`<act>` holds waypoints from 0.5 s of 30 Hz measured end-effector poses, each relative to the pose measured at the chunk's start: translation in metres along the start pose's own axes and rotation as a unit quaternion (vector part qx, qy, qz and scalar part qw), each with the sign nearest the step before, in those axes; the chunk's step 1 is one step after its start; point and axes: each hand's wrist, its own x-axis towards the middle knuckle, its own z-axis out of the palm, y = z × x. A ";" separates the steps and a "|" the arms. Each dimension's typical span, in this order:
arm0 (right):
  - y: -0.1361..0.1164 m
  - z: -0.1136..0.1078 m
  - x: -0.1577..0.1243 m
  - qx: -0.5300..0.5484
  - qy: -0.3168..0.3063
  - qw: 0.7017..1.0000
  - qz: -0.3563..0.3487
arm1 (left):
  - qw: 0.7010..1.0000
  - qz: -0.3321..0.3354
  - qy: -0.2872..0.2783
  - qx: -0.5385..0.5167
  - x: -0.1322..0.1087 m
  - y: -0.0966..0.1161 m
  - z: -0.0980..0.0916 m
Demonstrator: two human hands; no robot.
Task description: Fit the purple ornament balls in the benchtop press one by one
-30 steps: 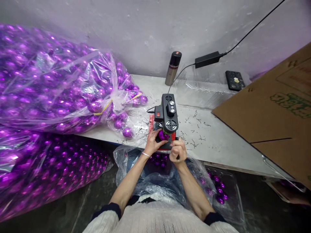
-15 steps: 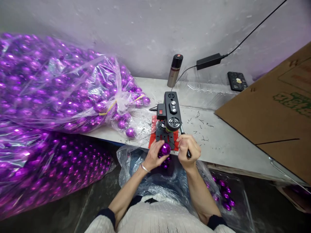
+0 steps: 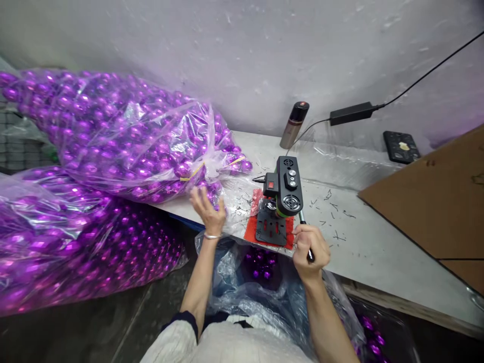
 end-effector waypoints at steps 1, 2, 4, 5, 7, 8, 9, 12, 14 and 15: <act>0.000 0.000 0.000 0.002 0.002 1.000 0.000 | 0.998 -0.052 0.039 0.002 0.014 -0.015 -0.005; 0.000 0.000 -0.001 0.004 0.004 1.000 0.001 | 0.992 -0.111 0.064 -0.001 0.027 -0.030 -0.009; 0.002 0.001 -0.003 0.006 0.007 1.000 0.006 | 0.963 -0.255 0.084 -0.012 0.052 -0.056 -0.012; 0.003 0.001 -0.005 0.008 0.010 1.000 0.010 | 0.946 -0.316 0.073 -0.020 0.062 -0.066 -0.011; 0.007 0.005 -0.010 0.017 0.026 0.999 0.030 | 0.923 -0.380 0.043 -0.031 0.079 -0.078 -0.004; 0.009 0.007 -0.013 0.030 0.045 0.997 0.046 | 0.921 -0.387 0.030 -0.030 0.084 -0.081 0.002; 0.011 0.009 -0.017 0.047 0.073 0.994 0.066 | 0.923 -0.384 0.021 -0.026 0.086 -0.083 0.006; 0.005 0.018 -0.037 0.083 0.186 0.967 0.154 | 0.933 -0.360 0.006 -0.017 0.084 -0.090 0.013; -0.009 0.025 -0.055 0.080 0.217 0.942 0.244 | 0.940 -0.341 -0.004 -0.022 0.077 -0.097 0.008; -0.019 0.031 -0.064 0.088 0.192 0.937 0.277 | 0.943 -0.331 -0.006 -0.025 0.073 -0.102 0.004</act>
